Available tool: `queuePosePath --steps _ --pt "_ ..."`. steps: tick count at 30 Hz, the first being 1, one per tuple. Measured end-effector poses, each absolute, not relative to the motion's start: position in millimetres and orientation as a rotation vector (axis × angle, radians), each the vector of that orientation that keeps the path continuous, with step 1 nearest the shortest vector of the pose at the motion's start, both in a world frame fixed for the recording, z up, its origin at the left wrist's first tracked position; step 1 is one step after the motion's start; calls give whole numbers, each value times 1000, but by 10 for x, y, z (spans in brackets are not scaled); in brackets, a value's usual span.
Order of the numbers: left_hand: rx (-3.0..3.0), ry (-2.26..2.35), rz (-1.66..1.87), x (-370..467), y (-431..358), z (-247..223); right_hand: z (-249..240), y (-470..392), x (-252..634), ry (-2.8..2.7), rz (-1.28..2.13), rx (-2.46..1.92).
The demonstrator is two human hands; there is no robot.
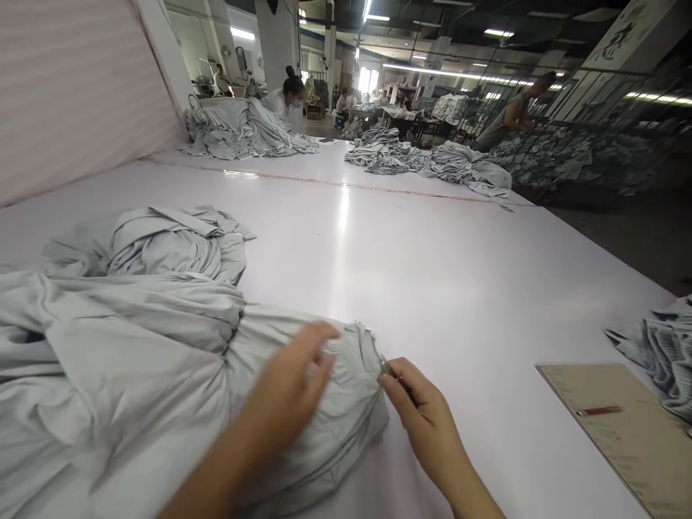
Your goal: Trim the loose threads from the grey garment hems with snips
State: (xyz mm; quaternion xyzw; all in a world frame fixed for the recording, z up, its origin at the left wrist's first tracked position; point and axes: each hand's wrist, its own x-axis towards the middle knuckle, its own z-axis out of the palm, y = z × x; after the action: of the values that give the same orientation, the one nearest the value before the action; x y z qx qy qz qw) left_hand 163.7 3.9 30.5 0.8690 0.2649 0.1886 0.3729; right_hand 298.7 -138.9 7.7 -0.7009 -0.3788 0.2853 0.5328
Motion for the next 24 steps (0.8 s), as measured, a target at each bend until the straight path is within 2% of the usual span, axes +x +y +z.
queuePosePath --steps 4,6,11,16,21,24 --pt "2238 569 125 2129 -163 -188 96 -1453 3105 -876 687 -1623" --pt "2201 568 13 2193 -237 -275 46 -1437 3155 -906 714 -1570" --pt "1888 539 -87 1846 -179 128 -125 -1216 3160 -1064 830 -1458" --pt "1534 752 -31 1357 104 536 -120 -1064 3061 -1237 927 -1437" --pt "1487 829 114 1115 159 508 8 -1107 2940 -1236 743 -1521" --pt "1524 906 387 1098 74 438 47 -1175 2789 -1300 650 -1544"
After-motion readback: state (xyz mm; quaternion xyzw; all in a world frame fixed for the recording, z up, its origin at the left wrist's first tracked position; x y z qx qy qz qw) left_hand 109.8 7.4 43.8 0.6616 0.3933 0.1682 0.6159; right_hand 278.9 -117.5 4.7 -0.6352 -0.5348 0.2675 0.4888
